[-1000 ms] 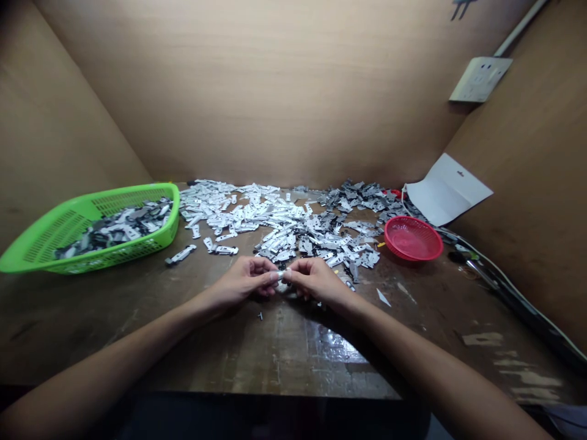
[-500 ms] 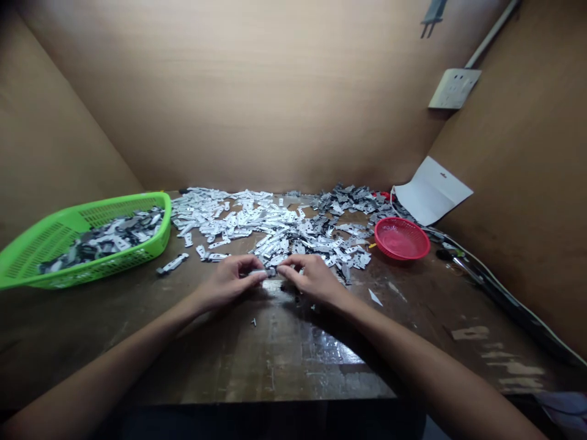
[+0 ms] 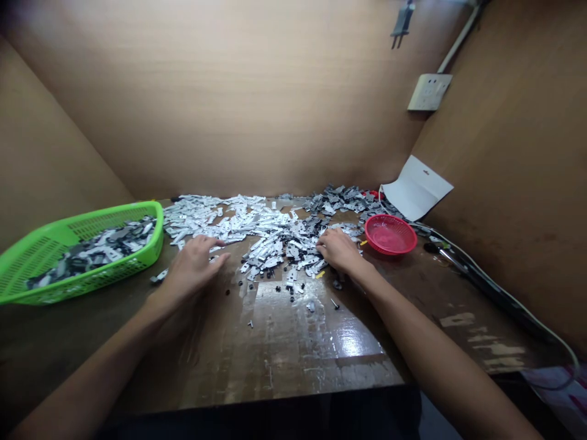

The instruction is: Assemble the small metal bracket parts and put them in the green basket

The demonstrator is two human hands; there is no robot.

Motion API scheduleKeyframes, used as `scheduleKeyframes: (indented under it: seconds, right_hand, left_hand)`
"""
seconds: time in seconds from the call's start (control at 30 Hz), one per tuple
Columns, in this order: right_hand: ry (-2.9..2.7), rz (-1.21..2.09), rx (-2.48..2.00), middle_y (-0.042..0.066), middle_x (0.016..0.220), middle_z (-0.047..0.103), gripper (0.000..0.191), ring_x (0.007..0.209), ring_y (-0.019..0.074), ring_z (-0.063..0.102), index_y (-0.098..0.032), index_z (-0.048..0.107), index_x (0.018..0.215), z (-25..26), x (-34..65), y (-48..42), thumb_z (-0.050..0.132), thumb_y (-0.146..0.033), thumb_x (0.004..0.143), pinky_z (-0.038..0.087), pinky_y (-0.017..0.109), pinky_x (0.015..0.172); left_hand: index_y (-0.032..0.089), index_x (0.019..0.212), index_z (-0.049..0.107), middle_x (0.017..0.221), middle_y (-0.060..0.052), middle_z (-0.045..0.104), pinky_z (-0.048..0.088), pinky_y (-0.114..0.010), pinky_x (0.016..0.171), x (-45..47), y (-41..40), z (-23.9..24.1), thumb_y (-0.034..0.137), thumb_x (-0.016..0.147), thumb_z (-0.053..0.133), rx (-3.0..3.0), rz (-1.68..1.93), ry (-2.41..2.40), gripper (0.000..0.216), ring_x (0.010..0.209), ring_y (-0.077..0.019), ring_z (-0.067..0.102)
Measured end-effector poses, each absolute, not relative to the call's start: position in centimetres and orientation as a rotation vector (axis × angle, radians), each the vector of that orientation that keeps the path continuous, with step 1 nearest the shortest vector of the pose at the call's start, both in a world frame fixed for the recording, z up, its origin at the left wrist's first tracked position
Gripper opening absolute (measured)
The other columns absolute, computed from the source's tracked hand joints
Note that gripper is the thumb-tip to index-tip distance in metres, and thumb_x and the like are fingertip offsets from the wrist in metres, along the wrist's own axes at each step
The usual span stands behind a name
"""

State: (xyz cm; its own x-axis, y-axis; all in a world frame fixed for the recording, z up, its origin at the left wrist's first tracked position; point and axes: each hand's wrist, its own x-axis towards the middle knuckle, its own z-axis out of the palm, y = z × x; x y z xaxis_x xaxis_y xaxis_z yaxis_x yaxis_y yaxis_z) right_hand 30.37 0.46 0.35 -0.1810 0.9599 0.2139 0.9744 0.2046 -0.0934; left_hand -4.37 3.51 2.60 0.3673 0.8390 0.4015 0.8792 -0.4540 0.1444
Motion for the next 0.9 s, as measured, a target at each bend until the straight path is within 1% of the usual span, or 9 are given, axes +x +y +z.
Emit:
scheduleKeyframes:
  seconds: [0.17, 0.27, 0.33, 0.4, 0.47, 0.53, 0.63, 0.8, 0.9]
  right_hand:
    - [-2.298, -0.065, -1.753, 0.007, 0.087, 0.063, 0.017, 0.087, 0.0216, 0.052, -0.022, 0.07, 0.082, 0.5, 30.6, 0.2, 0.059, -0.034, 0.078, 0.038, 0.031, 0.077]
    - [-2.054, -0.094, -1.71, 0.007, 0.085, 0.062, 0.016, 0.083, 0.0202, 0.054, -0.02, 0.07, 0.08, 1.0, 30.1, -0.1, 0.056, -0.028, 0.08, 0.039, 0.031, 0.076]
    - [-1.844, 0.015, -1.637, 0.006, 0.083, 0.062, 0.017, 0.078, 0.019, 0.056, -0.019, 0.068, 0.082, 1.4, 29.5, -0.4, 0.055, -0.029, 0.08, 0.041, 0.031, 0.073]
    - [-1.655, 0.315, -1.514, 0.004, 0.078, 0.063, 0.016, 0.071, 0.0175, 0.058, -0.018, 0.063, 0.084, 1.7, 28.4, -0.8, 0.056, -0.032, 0.079, 0.044, 0.031, 0.068]
    - [-1.498, 0.755, -1.339, 0.002, 0.074, 0.063, 0.018, 0.066, 0.0167, 0.061, -0.019, 0.057, 0.085, 1.6, 26.9, -1.4, 0.06, -0.034, 0.076, 0.047, 0.03, 0.064]
    - [-1.396, 1.153, -1.185, 0.001, 0.076, 0.064, 0.023, 0.07, 0.0179, 0.064, -0.018, 0.053, 0.083, 1.1, 25.0, -2.2, 0.065, -0.034, 0.072, 0.049, 0.031, 0.065]
    - [-1.295, 1.39, -1.071, 0.001, 0.074, 0.064, 0.025, 0.073, 0.0177, 0.065, -0.018, 0.052, 0.083, 0.2, 22.5, -3.5, 0.068, -0.032, 0.071, 0.049, 0.028, 0.064]
    - [-1.359, 1.389, -1.096, 0.001, 0.08, 0.064, 0.022, 0.069, 0.0141, 0.062, -0.018, 0.056, 0.087, 0.2, 22.1, -3.8, 0.066, -0.034, 0.074, 0.048, 0.027, 0.064]
    - [-1.569, 1.052, -1.243, 0.003, 0.086, 0.065, 0.021, 0.073, 0.0149, 0.06, -0.02, 0.061, 0.095, 0.4, 23.6, -2.6, 0.058, -0.034, 0.08, 0.046, 0.031, 0.069]
  left_hand:
    - [0.019, 0.091, 0.061, 0.09, -0.006, 0.061, 0.043, -0.031, 0.073, -1.5, 1.2, 2.2, 0.033, 0.082, 0.049, -2.943, -1.014, -1.447, 0.021, 0.083, -0.0189, 0.056]
    - [0.019, 0.091, 0.062, 0.087, -0.004, 0.063, 0.044, -0.027, 0.066, -0.2, -0.2, 1.9, 0.035, 0.082, 0.05, -3.188, -1.169, -1.583, 0.022, 0.077, -0.0161, 0.058]
    - [0.018, 0.09, 0.061, 0.086, -0.004, 0.064, 0.045, -0.026, 0.063, 0.3, -0.8, 1.7, 0.037, 0.082, 0.051, -3.318, -1.255, -1.701, 0.023, 0.075, -0.0149, 0.058]
    - [0.016, 0.091, 0.06, 0.082, -0.004, 0.063, 0.045, -0.025, 0.06, 0.6, -1.2, 1.5, 0.039, 0.081, 0.053, -3.463, -1.327, -1.831, 0.026, 0.069, -0.0135, 0.058]
    - [0.015, 0.094, 0.058, 0.077, -0.004, 0.062, 0.045, -0.025, 0.059, 0.8, -1.3, 1.1, 0.04, 0.079, 0.056, -3.596, -1.385, -1.965, 0.03, 0.064, -0.0123, 0.057]
    - [0.014, 0.096, 0.057, 0.074, -0.004, 0.062, 0.046, -0.025, 0.06, 1.0, -1.3, 0.7, 0.04, 0.076, 0.06, -3.679, -1.452, -2.038, 0.033, 0.064, -0.0121, 0.058]
    - [0.012, 0.09, 0.057, 0.072, -0.004, 0.061, 0.046, -0.025, 0.061, 1.2, -1.3, 0.2, 0.039, 0.074, 0.063, -3.689, -1.549, -2.007, 0.031, 0.063, -0.0118, 0.058]
    - [0.012, 0.078, 0.057, 0.067, -0.004, 0.06, 0.046, -0.023, 0.057, 1.3, -1.1, -0.1, 0.039, 0.075, 0.062, -3.592, -1.6, -2.035, 0.027, 0.059, -0.0104, 0.058]
    - [0.014, 0.076, 0.053, 0.068, -0.004, 0.061, 0.048, -0.023, 0.056, 1.3, -0.8, -0.1, 0.037, 0.073, 0.063, -3.445, -1.733, -2.315, 0.025, 0.062, -0.0127, 0.061]
